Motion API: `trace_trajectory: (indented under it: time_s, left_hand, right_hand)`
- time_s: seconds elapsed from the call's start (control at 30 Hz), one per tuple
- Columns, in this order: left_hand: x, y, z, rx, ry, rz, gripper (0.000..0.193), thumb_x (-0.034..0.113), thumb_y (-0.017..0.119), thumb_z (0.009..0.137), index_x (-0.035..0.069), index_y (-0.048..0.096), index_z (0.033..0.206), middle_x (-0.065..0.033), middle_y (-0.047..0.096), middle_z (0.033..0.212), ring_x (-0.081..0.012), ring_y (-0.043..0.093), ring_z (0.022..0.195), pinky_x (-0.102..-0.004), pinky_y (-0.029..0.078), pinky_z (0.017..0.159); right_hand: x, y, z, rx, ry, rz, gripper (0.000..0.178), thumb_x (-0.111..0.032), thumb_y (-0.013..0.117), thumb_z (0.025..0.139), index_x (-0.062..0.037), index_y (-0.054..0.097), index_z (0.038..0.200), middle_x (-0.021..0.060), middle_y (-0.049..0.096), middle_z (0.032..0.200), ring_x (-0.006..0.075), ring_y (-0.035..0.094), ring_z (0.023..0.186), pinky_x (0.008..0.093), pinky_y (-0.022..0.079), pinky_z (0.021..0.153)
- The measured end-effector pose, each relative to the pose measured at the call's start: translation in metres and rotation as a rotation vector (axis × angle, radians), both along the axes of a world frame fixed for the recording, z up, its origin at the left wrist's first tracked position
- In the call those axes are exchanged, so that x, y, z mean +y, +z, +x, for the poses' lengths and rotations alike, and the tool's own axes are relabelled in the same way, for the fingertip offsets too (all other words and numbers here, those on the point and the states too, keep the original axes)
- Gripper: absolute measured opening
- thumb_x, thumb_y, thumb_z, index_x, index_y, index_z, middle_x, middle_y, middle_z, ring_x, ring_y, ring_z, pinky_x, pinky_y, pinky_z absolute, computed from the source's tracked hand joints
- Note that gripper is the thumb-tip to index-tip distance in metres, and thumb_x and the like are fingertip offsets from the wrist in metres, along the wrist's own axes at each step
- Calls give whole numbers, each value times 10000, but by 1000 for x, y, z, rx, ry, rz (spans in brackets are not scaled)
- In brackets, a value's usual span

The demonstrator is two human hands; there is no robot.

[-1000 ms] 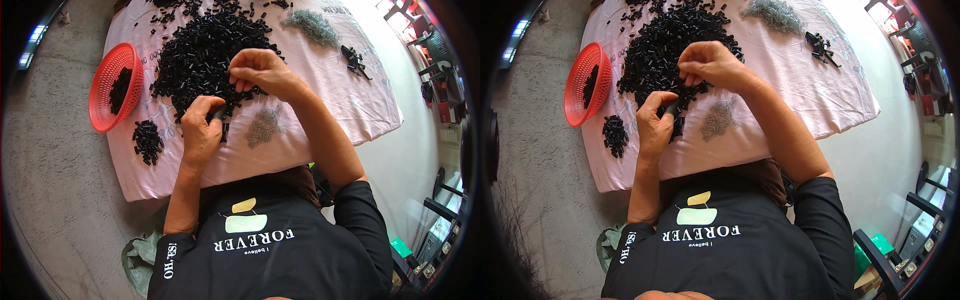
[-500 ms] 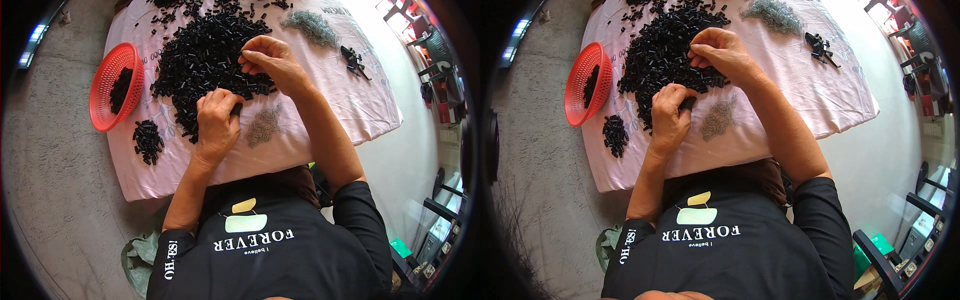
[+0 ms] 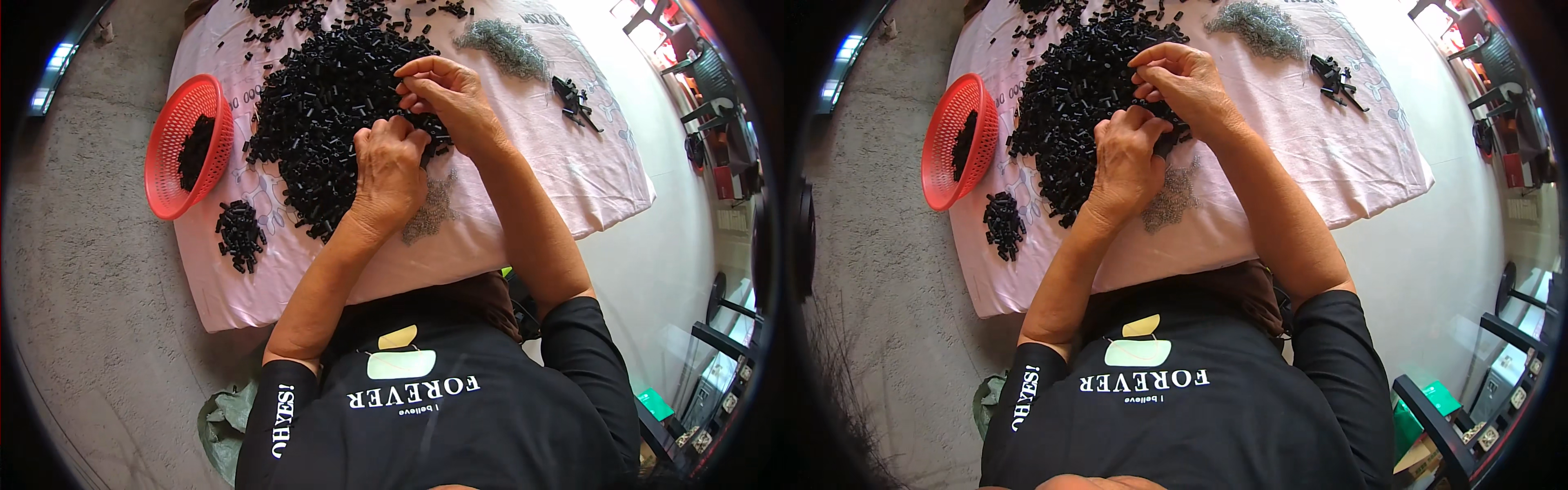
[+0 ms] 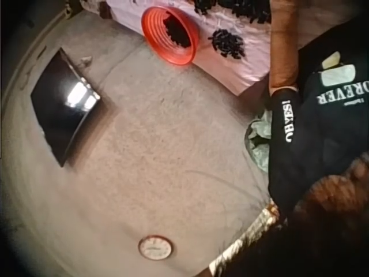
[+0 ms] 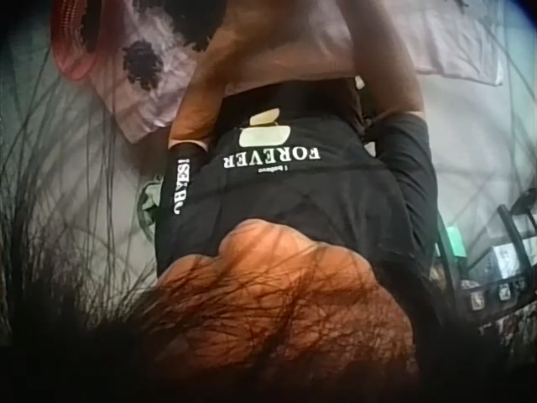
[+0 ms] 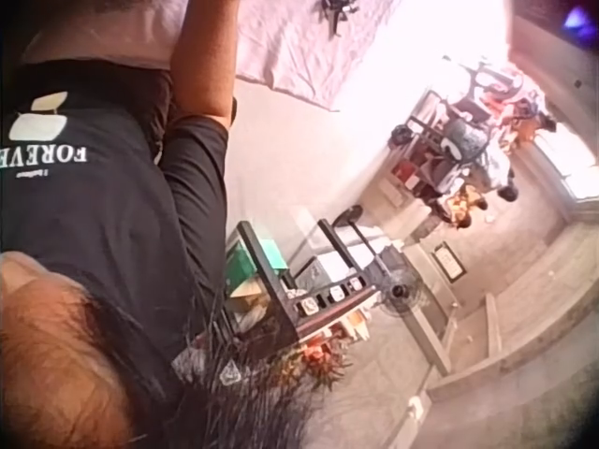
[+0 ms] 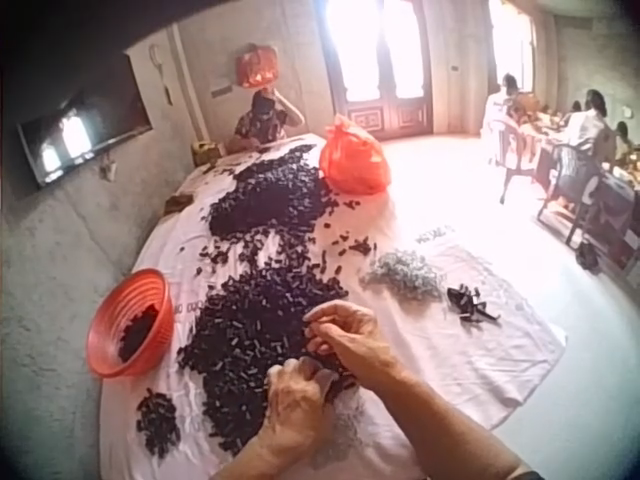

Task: Manually assemble small plastic and metal components at a workbench.

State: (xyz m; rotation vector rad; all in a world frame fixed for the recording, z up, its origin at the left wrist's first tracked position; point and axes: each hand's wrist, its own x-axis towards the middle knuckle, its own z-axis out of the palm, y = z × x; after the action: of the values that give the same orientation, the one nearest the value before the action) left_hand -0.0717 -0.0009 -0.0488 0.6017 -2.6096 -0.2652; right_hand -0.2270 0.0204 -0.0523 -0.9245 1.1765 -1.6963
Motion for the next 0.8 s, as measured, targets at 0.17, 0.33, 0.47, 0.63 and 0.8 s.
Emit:
trace_trajectory:
  time_s: [0.17, 0.33, 0.47, 0.63, 0.8]
  left_hand:
    - [-1, 4, 6, 50, 15, 29, 351, -13, 571, 661, 83, 646, 991, -89, 581, 964, -289, 552, 960, -424, 377, 884]
    - [-3, 16, 30, 330, 113, 208, 311, -33, 571, 729, 29, 598, 1032, -142, 624, 948, -328, 610, 918, -407, 447, 871]
    - [-5, 17, 49, 437, 188, 267, 345, -106, 551, 721, 12, 591, 1043, -128, 623, 931, -280, 633, 862, -356, 513, 772]
    - [-5, 17, 56, 468, 233, 304, 362, -108, 550, 712, 9, 610, 1050, -94, 655, 930, -211, 650, 871, -320, 510, 828]
    - [-7, 17, 56, 464, 178, 210, 356, -99, 563, 663, 19, 600, 997, -107, 619, 933, -265, 628, 848, -347, 511, 792]
  right_hand:
    - [0, 0, 1, 5, 38, 17, 160, -142, 624, 936, -49, 675, 1057, 29, 678, 893, 61, 633, 760, 185, 516, 691]
    - [2, 1, 5, 81, 211, 97, 160, -96, 603, 927, -21, 678, 1047, 20, 671, 869, 42, 628, 719, 168, 507, 650]
    - [4, 3, 13, 103, 414, 156, 157, -90, 607, 920, -13, 693, 1027, 4, 670, 821, 40, 621, 699, 179, 499, 634]
    - [7, 6, 26, 50, 542, 201, 195, -173, 648, 927, -25, 688, 1047, -5, 675, 826, 48, 634, 713, 186, 514, 648]
    - [8, 7, 27, -12, 554, 225, 264, -277, 669, 921, -31, 693, 1013, -3, 666, 825, 54, 630, 711, 185, 516, 648]
